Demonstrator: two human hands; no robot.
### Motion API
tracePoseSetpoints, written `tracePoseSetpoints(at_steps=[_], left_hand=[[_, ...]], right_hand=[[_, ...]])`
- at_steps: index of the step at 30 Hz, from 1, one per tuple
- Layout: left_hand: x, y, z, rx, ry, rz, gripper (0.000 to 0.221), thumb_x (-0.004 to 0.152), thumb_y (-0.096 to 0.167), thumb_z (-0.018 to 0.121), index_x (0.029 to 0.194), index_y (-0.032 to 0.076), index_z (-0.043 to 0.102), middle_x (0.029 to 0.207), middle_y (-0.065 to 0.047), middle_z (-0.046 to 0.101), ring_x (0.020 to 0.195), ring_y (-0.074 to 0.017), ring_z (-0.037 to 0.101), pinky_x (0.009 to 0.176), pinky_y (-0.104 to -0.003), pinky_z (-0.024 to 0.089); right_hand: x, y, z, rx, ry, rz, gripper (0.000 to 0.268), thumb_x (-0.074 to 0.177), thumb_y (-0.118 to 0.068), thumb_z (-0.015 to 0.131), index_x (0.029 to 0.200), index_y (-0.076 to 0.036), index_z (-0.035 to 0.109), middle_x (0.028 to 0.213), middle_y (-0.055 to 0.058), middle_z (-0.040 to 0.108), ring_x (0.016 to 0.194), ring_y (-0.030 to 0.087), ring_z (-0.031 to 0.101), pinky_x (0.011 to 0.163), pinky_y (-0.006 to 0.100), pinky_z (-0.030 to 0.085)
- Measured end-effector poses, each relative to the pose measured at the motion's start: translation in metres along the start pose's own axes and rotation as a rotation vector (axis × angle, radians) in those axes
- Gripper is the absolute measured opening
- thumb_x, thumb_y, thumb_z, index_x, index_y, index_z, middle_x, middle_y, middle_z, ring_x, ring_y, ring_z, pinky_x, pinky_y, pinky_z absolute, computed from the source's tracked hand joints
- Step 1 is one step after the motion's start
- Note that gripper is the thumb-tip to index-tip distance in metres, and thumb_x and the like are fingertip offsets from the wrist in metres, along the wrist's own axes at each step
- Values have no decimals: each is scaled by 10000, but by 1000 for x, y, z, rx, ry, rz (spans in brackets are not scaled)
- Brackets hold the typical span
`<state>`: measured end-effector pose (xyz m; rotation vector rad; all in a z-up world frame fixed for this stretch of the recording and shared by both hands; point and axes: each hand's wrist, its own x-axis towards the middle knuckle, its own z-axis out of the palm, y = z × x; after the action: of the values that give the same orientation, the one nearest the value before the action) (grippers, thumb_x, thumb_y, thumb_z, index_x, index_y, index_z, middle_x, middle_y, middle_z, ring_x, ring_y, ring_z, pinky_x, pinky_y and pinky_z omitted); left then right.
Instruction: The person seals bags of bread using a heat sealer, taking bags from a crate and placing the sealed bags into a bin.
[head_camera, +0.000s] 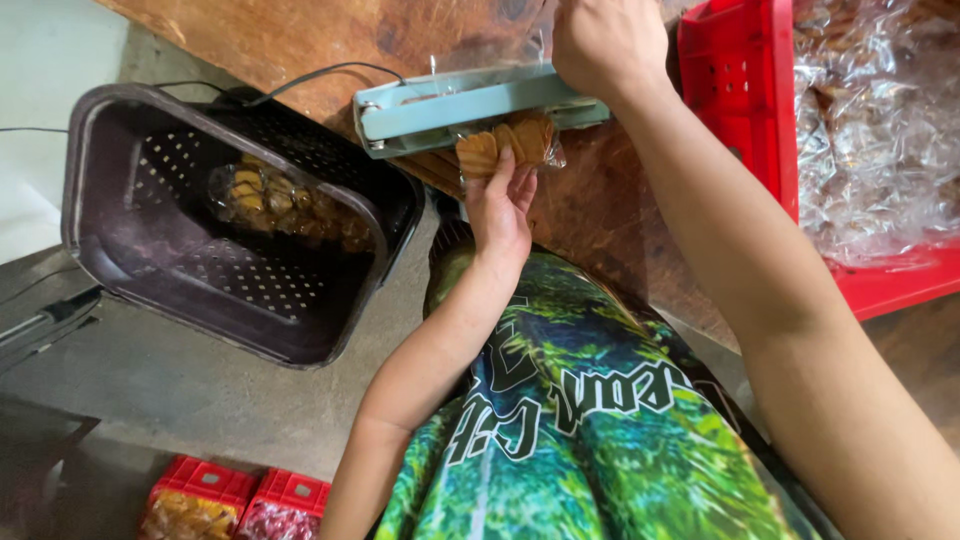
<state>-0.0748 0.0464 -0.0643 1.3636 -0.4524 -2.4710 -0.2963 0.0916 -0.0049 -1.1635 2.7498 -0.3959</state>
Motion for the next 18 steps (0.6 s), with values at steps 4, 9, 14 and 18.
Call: tracePoseSetpoints(at_steps=[4, 9, 14, 18], left_hand=[[5, 2, 2, 3, -17, -4, 301, 919, 195, 772, 1191, 155, 649, 1061, 9, 699, 914, -129, 679, 788, -278, 560], [0, 8, 2, 52, -32, -5, 292, 918, 207, 773, 1183, 159, 658, 1068, 11, 710, 925, -121, 692, 757, -252, 553], [11, 10, -1, 71, 18, 11, 267, 934, 169, 781, 1165, 122, 655, 1021, -16, 723, 812, -111, 672, 664, -252, 568], [21, 8, -5, 87, -30, 47, 312, 881, 148, 776, 1169, 176, 661, 985, 6, 729, 729, -114, 668, 606, -245, 544]], right_hand=[[1, 0, 2, -24, 74, -13, 136, 948, -149, 653, 1004, -49, 726, 842, 197, 705, 747, 399, 677, 625, 509, 520], [-1, -2, 0, 7, 35, 54, 148, 978, -167, 644, 983, -52, 737, 842, 191, 713, 751, 395, 688, 632, 516, 524], [3, -1, 4, -25, -89, 167, 183, 941, -205, 640, 942, -56, 746, 859, 200, 726, 745, 387, 699, 615, 523, 533], [-4, 3, 4, 9, -34, 270, 192, 896, -241, 667, 891, -65, 743, 767, 209, 712, 637, 394, 686, 518, 534, 518]])
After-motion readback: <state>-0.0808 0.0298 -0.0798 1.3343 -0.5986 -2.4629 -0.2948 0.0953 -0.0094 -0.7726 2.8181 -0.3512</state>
